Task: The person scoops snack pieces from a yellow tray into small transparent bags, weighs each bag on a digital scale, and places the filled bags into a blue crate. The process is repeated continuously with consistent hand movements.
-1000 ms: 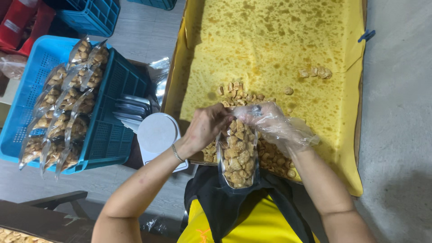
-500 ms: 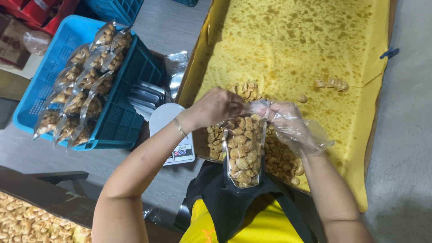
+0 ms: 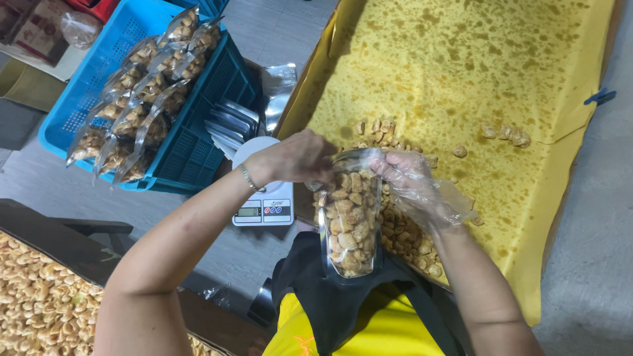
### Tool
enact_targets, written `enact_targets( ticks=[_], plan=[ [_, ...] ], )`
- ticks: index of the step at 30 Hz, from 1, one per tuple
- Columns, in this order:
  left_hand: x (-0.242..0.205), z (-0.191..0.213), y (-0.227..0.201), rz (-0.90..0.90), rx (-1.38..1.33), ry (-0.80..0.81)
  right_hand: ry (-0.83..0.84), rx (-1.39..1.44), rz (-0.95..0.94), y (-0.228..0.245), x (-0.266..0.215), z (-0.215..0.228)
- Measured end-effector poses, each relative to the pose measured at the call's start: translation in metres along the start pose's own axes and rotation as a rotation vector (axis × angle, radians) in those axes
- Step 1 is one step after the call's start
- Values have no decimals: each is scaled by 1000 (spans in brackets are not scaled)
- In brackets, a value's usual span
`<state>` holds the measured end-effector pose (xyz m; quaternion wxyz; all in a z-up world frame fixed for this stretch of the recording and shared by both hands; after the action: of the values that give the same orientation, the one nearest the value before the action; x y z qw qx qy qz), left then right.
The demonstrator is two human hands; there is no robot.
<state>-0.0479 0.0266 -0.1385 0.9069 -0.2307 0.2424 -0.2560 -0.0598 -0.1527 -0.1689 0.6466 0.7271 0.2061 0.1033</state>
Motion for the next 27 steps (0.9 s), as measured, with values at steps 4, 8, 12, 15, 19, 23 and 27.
enact_targets(
  ticks=[4,8,12,15,19,23,27],
  plan=[
    [-28,-16,32,50,-19,-101,-22,-83,-4,-22,6,-3],
    [-56,-29,60,124,-79,-344,11,-240,3,-43,21,-2],
    [-78,-34,84,288,-98,-268,67,-434,-28,-43,39,-13],
    [-77,-30,85,166,-516,-86,167,-464,-60,-35,46,-35],
    [-86,-54,80,276,-840,156,321,-334,-66,-38,65,-67],
    [-95,-27,104,317,-1118,-20,366,-439,-66,-29,115,-91],
    [-107,30,140,388,-954,-237,431,-396,43,16,168,-134]
  ],
)
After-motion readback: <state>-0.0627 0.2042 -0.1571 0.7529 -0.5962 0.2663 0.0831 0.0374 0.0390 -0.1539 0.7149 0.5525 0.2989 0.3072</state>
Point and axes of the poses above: each hand's wrist, its own x-axis towards the middle knuckle, its own z-axis out of the back of the hand, y = z × x, the point moved 7 cm from there along x, towards the middle knuckle, and after that the axes turned 2 degrees about -y, right-handed, at the moved point
